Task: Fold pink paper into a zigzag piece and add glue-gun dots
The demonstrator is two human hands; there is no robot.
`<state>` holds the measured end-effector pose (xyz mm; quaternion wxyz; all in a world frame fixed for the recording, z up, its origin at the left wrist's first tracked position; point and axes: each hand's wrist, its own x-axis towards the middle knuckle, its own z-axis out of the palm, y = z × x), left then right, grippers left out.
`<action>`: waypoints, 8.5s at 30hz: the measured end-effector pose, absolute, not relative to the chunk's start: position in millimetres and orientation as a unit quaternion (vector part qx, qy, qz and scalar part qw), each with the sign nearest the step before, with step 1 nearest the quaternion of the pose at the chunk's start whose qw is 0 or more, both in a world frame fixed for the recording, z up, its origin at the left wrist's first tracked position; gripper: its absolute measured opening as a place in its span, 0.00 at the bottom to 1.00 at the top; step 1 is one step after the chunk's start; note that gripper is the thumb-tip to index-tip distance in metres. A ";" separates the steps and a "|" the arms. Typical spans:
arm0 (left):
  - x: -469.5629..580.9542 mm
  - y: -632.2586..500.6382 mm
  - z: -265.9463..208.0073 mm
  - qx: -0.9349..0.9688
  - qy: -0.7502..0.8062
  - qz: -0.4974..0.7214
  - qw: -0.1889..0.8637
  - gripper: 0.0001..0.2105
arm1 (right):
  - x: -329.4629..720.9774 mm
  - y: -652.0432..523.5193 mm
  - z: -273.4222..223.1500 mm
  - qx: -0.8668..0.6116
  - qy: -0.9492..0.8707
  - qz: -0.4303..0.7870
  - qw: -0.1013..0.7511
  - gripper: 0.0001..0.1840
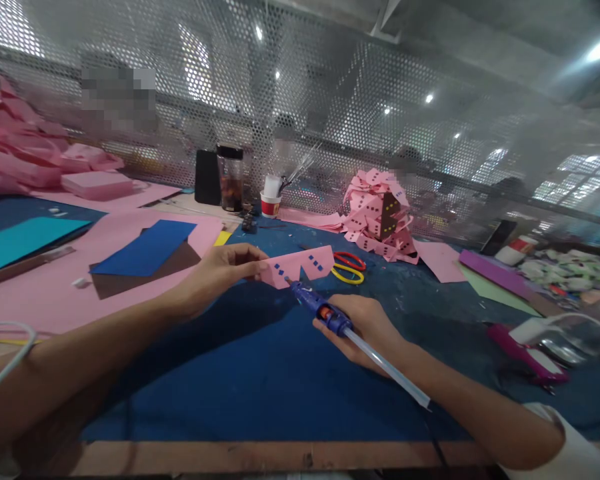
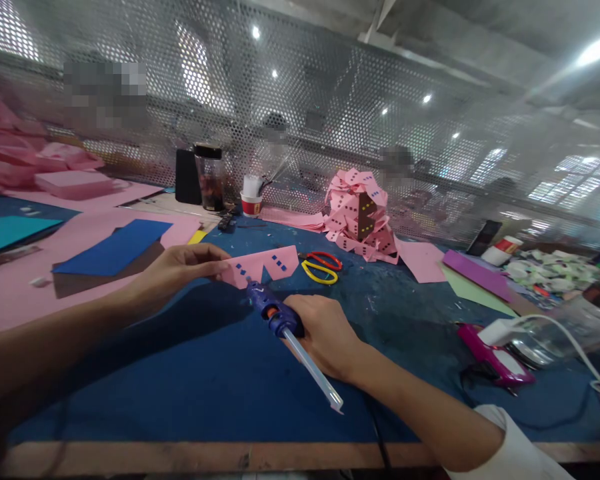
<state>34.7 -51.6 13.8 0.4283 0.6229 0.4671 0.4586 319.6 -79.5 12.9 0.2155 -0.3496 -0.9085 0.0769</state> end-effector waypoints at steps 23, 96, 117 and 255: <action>33.8 -50.6 13.9 0.627 0.468 0.454 0.426 0.10 | 320.1 -79.2 11.9 -0.350 -0.909 0.067 0.216 0.06; 32.5 -49.3 12.9 0.611 0.457 0.460 0.453 0.09 | 318.4 -82.1 8.7 -0.345 -0.914 0.053 0.208 0.11; 33.8 -51.1 16.2 0.624 0.465 0.461 0.426 0.11 | 319.5 -80.9 8.6 -0.351 -0.909 0.061 0.217 0.09; 53.2 -54.4 22.0 0.784 0.403 0.460 0.108 0.11 | 345.0 -40.8 23.1 -0.380 -0.800 0.158 0.436 0.10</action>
